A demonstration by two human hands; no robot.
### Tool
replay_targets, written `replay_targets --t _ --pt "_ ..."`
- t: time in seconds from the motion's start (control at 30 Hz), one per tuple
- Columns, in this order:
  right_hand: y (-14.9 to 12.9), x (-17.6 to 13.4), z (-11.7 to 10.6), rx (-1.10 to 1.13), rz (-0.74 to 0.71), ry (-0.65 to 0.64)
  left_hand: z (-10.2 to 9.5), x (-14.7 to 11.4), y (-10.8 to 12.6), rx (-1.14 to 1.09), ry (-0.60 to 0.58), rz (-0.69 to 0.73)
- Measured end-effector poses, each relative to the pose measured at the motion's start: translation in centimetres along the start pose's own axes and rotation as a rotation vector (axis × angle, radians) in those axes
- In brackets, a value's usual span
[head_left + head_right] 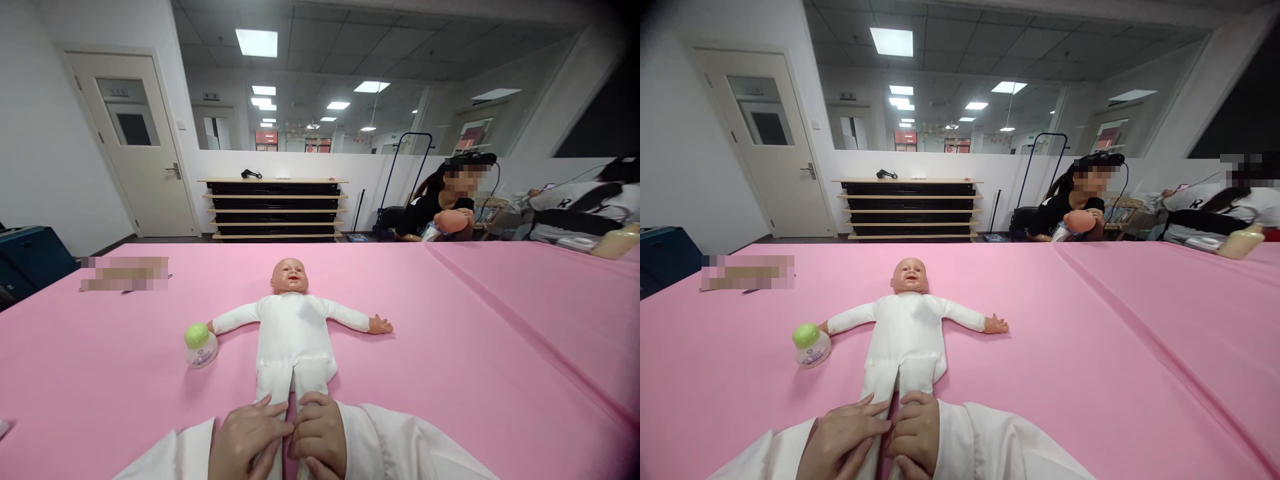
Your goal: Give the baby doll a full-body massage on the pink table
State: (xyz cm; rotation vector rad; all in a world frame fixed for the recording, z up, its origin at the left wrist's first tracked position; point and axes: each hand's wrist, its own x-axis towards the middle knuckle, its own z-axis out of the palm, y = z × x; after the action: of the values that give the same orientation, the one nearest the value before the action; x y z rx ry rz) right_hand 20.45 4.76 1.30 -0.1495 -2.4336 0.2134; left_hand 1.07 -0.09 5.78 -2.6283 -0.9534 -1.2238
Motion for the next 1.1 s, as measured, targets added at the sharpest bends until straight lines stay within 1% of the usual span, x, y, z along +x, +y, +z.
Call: replay_targets --t 0.07,0.1,0.27,0.33,0.43,0.5,0.53,0.6,0.7,0.8,0.9,0.97,1.03,1.1 --pt "0.0 0.0 0.0 0.016 0.023 0.004 0.1 0.1 0.6 -0.018 0.118 -0.052" --pt "0.0 0.0 0.0 0.019 0.018 0.002 0.2 0.1 0.8 -0.026 0.156 -0.063" --pt "-0.1 0.4 -0.2 0.017 -0.007 0.03 0.3 -0.2 1.1 0.006 0.264 -0.003" --pt "-0.2 0.5 -0.3 0.019 -0.005 0.038 0.5 -0.4 1.0 -0.002 0.284 0.042" --pt "-0.2 0.4 -0.4 0.011 -0.007 0.032 0.7 -0.8 0.9 -0.005 0.269 0.093" --pt "-0.2 0.4 -0.4 0.007 -0.009 0.015 0.7 -1.0 0.8 -0.013 0.297 0.068" --pt "-0.2 0.4 -0.4 0.006 -0.009 0.004 0.6 -1.0 0.8 -0.021 0.316 0.035" --pt "-0.3 0.5 -0.4 0.002 -0.008 -0.012 0.3 -0.8 0.7 -0.048 0.317 -0.054" --pt "-0.5 0.7 -0.5 -0.008 -0.005 0.009 -0.4 -0.3 0.2 -0.123 0.269 -0.206" --pt "-0.4 0.7 -0.5 -0.005 0.002 0.043 -0.4 -0.1 -0.5 -0.158 0.166 -0.381" --pt "-0.2 0.5 -0.5 -0.012 -0.008 -0.03 0.5 -0.6 -1.5 -0.123 0.036 -0.535" --pt "-0.2 0.5 -0.5 -0.013 -0.014 -0.053 1.2 -1.1 -2.0 -0.121 -0.063 -0.583" --pt "-0.2 0.6 -0.6 -0.01 -0.019 -0.011 1.6 -1.3 -2.2 -0.134 -0.172 -0.588" --pt "-0.4 0.7 -0.6 -0.009 -0.024 0.042 1.5 -1.1 -2.1 -0.134 -0.248 -0.559"
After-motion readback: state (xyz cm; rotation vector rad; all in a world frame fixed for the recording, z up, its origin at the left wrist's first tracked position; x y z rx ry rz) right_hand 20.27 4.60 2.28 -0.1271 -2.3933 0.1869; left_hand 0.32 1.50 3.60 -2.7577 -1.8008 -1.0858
